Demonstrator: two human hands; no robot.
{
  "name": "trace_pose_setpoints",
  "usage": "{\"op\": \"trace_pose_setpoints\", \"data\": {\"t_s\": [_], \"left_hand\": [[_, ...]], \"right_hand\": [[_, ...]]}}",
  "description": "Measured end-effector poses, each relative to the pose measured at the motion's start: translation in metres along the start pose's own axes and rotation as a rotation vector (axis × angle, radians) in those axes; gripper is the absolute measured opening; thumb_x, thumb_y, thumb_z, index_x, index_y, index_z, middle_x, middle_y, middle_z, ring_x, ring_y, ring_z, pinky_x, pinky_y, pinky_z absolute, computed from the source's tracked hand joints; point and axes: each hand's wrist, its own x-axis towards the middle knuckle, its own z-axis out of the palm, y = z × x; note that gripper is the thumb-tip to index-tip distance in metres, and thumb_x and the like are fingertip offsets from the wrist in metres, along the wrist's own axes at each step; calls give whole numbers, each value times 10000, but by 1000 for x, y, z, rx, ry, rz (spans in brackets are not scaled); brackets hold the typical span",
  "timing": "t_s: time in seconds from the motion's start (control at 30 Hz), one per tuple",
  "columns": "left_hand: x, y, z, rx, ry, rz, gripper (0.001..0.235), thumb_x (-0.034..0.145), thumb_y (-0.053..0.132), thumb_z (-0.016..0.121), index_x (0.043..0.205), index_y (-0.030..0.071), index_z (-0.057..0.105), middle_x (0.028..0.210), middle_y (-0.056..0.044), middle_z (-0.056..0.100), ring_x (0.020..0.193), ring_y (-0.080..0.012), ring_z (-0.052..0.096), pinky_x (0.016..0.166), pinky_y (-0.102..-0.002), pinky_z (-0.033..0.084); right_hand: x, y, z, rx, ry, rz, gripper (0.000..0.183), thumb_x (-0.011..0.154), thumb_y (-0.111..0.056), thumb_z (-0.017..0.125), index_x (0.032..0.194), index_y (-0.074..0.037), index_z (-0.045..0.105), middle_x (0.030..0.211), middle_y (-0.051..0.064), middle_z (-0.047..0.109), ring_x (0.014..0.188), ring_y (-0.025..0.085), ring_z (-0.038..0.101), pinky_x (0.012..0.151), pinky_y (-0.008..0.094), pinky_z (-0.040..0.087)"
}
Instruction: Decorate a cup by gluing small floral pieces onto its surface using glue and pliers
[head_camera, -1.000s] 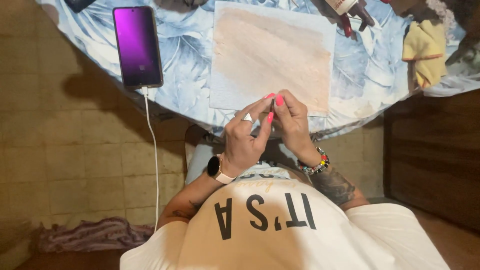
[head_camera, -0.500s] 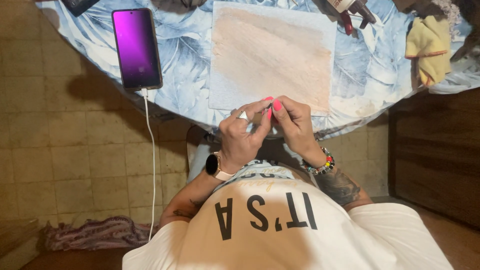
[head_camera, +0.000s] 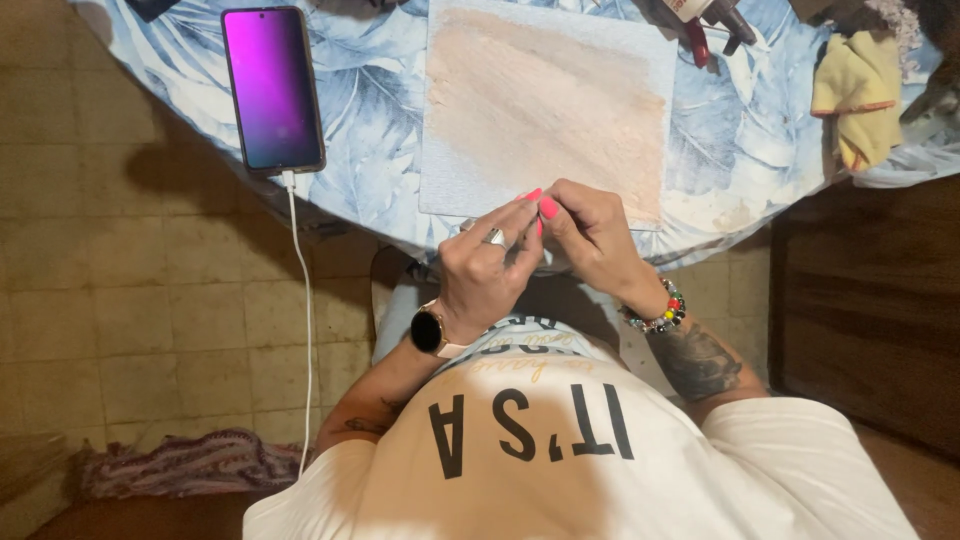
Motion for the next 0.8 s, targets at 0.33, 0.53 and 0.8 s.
{"op": "trace_pose_setpoints", "data": {"t_s": [0.33, 0.53, 0.8], "left_hand": [[-16, -6, -11, 324, -157, 181, 343, 793, 278, 574, 1074, 82, 561, 1026, -89, 582, 1039, -272, 524, 938, -508, 295], [-27, -18, -13, 388, -321, 115, 512, 782, 484, 520, 1137, 115, 529, 1180, -82, 508, 1174, -264, 400, 984, -562, 148], [-22, -16, -21, 476, -462, 141, 608, 715, 538, 619, 1149, 118, 552, 1204, -62, 489, 1184, -258, 367, 965, -557, 192]], "right_hand": [[-10, 49, -37, -653, -233, -203, 110, 773, -80, 566, 754, 3, 497, 647, 161, 458, 612, 356, 513, 554, 421, 428], [11, 46, -34, -930, -280, -372, 81, 788, -99, 513, 724, -63, 479, 638, 90, 417, 623, 289, 505, 556, 351, 418], [127, 40, 39, -756, -328, -646, 226, 871, -124, 448, 659, -47, 459, 646, 85, 458, 531, 233, 422, 507, 337, 360]]}}
